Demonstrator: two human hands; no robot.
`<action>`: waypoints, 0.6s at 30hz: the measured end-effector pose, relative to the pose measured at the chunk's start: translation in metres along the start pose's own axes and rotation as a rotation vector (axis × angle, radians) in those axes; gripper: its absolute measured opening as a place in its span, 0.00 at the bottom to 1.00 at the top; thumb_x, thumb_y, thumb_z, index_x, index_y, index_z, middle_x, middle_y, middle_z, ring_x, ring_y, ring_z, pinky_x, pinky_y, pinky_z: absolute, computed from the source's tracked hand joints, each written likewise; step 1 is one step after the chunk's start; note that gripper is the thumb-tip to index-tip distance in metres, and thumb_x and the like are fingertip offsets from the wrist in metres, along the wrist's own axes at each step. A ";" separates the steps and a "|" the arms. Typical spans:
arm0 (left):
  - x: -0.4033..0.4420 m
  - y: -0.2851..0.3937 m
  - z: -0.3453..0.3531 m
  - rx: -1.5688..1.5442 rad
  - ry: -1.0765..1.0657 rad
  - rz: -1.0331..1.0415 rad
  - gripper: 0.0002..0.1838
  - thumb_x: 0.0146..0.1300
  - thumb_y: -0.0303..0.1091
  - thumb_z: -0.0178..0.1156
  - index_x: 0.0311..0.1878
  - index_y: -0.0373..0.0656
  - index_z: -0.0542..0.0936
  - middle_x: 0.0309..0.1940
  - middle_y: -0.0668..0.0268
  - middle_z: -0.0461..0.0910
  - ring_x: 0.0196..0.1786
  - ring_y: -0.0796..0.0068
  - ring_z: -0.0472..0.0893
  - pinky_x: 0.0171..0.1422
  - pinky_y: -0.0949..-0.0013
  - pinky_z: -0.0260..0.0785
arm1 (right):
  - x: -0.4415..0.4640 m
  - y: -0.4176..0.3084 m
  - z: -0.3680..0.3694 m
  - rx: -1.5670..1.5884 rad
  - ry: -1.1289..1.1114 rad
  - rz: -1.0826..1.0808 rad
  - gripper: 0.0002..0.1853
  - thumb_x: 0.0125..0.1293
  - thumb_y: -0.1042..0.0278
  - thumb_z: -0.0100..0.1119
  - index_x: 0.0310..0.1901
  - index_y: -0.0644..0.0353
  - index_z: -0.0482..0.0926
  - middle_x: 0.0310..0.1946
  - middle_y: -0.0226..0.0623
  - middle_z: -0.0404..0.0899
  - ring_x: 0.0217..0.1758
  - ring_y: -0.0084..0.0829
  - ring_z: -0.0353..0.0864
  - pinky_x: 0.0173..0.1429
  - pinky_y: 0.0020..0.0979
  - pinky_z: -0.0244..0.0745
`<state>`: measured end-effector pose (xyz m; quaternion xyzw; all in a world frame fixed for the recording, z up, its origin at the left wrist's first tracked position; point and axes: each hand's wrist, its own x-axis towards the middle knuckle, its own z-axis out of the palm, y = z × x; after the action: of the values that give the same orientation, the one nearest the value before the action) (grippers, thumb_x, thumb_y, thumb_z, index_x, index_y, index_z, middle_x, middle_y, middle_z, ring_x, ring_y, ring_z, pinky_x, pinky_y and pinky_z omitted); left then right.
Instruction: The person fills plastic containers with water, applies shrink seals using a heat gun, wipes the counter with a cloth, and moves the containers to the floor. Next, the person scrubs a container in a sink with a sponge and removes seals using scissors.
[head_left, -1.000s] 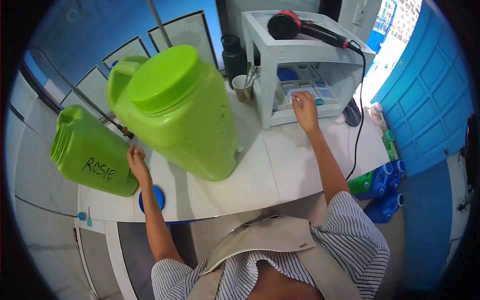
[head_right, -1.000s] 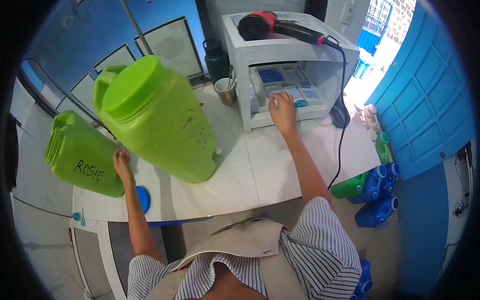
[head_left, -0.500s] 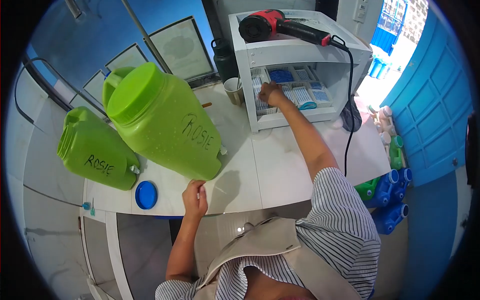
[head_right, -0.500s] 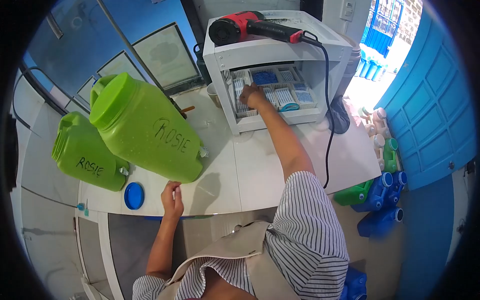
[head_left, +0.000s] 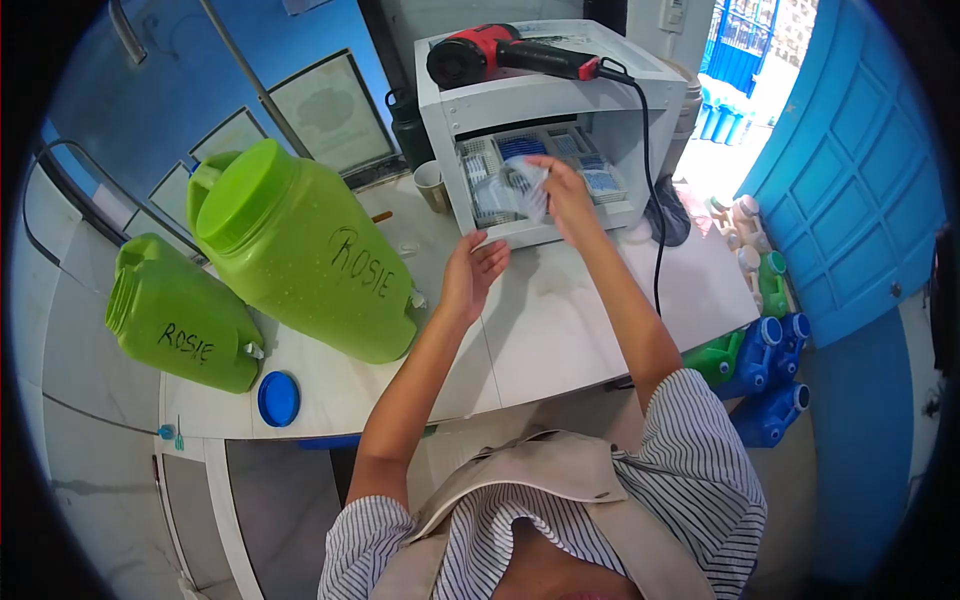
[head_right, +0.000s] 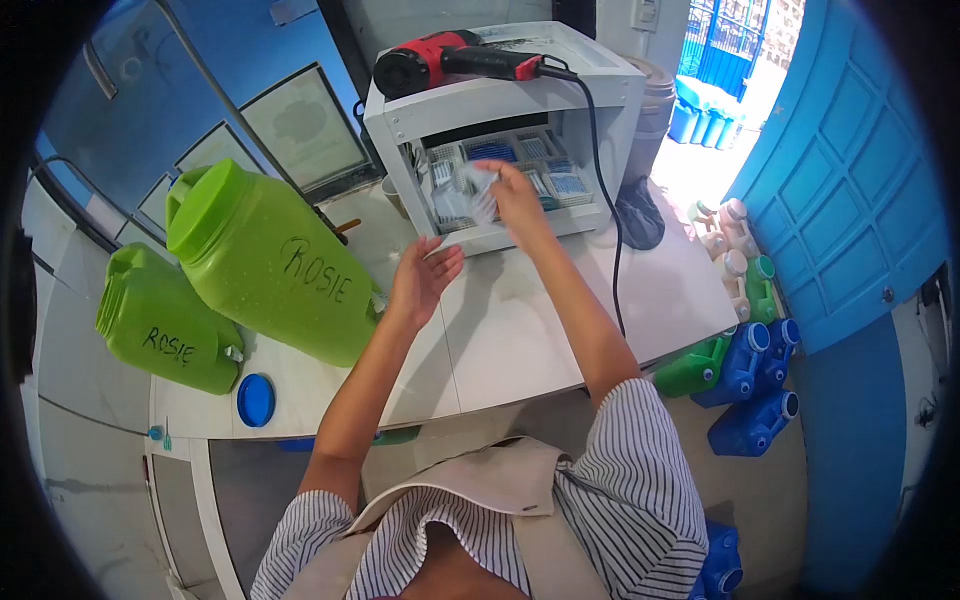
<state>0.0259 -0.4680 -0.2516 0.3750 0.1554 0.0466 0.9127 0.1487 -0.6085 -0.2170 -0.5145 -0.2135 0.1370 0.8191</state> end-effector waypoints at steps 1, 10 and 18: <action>0.000 0.003 0.010 0.003 -0.009 -0.004 0.15 0.66 0.41 0.52 0.48 0.40 0.71 0.38 0.63 0.77 0.41 0.70 0.77 0.48 0.69 0.70 | -0.020 -0.007 0.004 -0.002 0.007 -0.006 0.21 0.59 0.81 0.40 0.54 0.64 0.71 0.43 0.34 0.75 0.35 0.20 0.71 0.39 0.24 0.67; -0.062 0.066 0.059 0.170 -0.246 0.331 0.10 0.64 0.37 0.56 0.45 0.44 0.73 0.39 0.68 0.78 0.39 0.80 0.75 0.50 0.71 0.67 | -0.095 -0.074 0.057 -0.107 -0.270 -0.075 0.11 0.67 0.67 0.50 0.43 0.64 0.79 0.41 0.26 0.76 0.40 0.16 0.73 0.44 0.19 0.67; -0.155 0.165 0.030 0.189 -0.345 0.624 0.13 0.62 0.29 0.55 0.49 0.35 0.74 0.40 0.66 0.79 0.43 0.76 0.78 0.52 0.70 0.70 | -0.055 -0.089 0.133 -0.558 0.020 -0.837 0.10 0.62 0.77 0.51 0.42 0.59 0.81 0.38 0.30 0.77 0.38 0.17 0.74 0.41 0.18 0.69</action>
<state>-0.1065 -0.4012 -0.0772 0.4894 -0.1191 0.2442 0.8287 0.0363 -0.5673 -0.0982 -0.5854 -0.4220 -0.2704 0.6372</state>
